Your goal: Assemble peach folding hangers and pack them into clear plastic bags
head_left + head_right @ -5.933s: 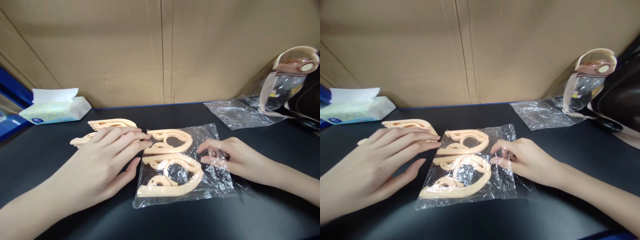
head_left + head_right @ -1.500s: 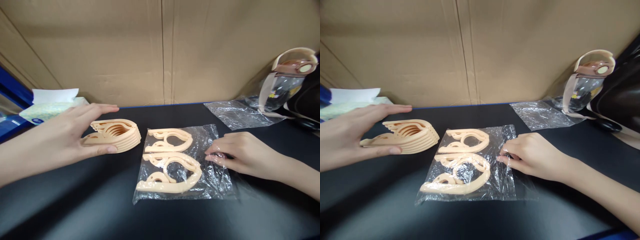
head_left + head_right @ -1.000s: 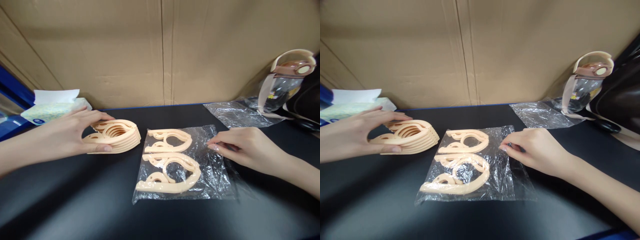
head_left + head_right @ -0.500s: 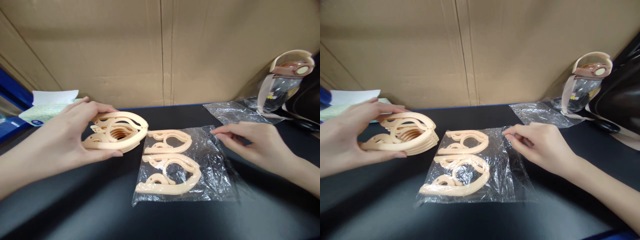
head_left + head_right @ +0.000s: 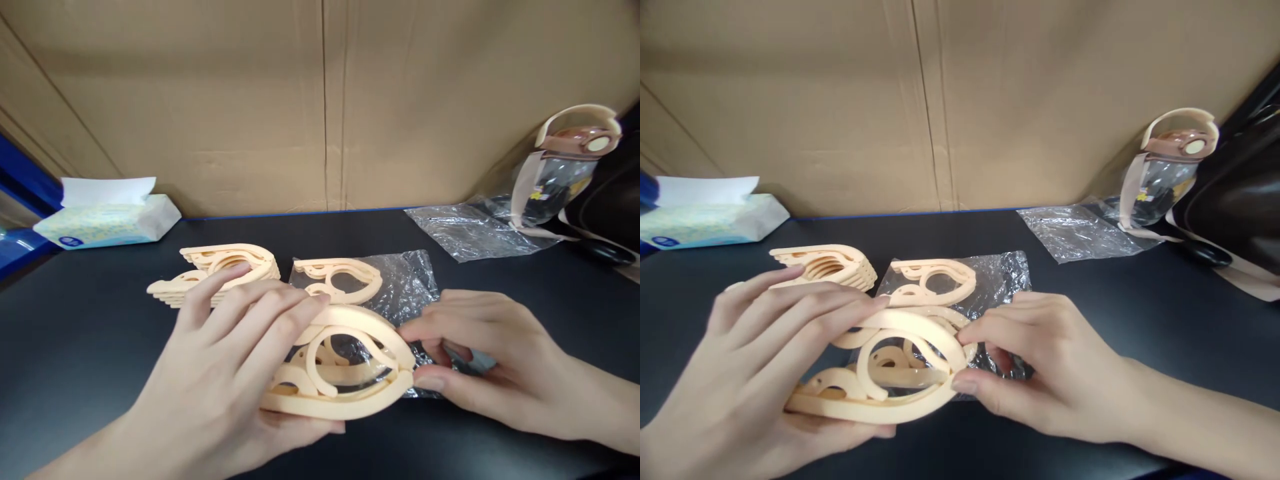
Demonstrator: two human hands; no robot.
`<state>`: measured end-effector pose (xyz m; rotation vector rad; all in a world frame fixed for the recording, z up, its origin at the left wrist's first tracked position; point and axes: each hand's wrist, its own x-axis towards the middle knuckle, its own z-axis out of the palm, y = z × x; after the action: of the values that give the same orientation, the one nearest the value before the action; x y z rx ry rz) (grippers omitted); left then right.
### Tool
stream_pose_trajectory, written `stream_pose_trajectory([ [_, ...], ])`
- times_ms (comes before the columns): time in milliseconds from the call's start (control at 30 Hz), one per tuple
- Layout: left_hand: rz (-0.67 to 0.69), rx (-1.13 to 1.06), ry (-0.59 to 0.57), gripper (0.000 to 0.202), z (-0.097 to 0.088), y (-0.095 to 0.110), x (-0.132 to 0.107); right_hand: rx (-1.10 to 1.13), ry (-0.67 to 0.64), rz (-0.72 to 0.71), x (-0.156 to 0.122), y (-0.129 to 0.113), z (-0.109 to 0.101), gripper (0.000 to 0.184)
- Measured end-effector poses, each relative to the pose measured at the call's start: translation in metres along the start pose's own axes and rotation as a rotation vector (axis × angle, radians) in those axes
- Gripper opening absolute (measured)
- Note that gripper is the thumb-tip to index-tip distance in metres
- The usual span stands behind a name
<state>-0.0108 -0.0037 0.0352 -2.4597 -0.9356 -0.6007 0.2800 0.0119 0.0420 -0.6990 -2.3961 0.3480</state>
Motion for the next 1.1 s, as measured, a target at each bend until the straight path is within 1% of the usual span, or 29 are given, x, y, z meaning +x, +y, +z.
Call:
stream_pose_trajectory([
  [100, -0.035, -0.049, 0.02, 0.076, 0.001, 0.006, 0.0, 0.084, -0.053, 0.073, -0.001, -0.002, 0.004, 0.018],
  [267, -0.027, -0.06, 0.03, 0.071, 0.003, 0.008, 0.001, 0.404, -0.203, 0.349, -0.002, -0.001, 0.003, 0.031],
  [367, -0.023, -0.114, 0.008, 0.071, 0.005, 0.004, 0.0, 0.55, -0.221, 0.441, -0.001, 0.001, 0.001, 0.038],
  [467, -0.045, -0.177, -0.005, 0.071, 0.009, -0.002, -0.001, 0.608, -0.198, 0.456, 0.0, 0.004, -0.001, 0.036],
  [567, -0.048, -0.196, 0.007, 0.069, 0.013, -0.008, -0.002, 0.631, -0.159, 0.456, -0.001, 0.007, -0.003, 0.037],
  [733, -0.044, -0.231, 0.009, 0.072, 0.016, -0.012, -0.005, 0.629, -0.116, 0.486, -0.004, 0.008, -0.006, 0.041],
  [967, -0.038, -0.263, 0.029, 0.069, 0.015, -0.014, -0.005, 0.642, -0.169, 0.523, -0.006, 0.012, -0.009, 0.046],
  [1033, -0.043, -0.269, 0.041, 0.066, 0.014, -0.013, -0.005, 0.616, -0.174, 0.499, -0.005, 0.012, -0.01, 0.047],
  [1100, -0.055, -0.272, 0.046, 0.062, 0.012, -0.012, -0.004, 0.538, -0.151, 0.438, -0.004, 0.012, -0.01, 0.045],
])
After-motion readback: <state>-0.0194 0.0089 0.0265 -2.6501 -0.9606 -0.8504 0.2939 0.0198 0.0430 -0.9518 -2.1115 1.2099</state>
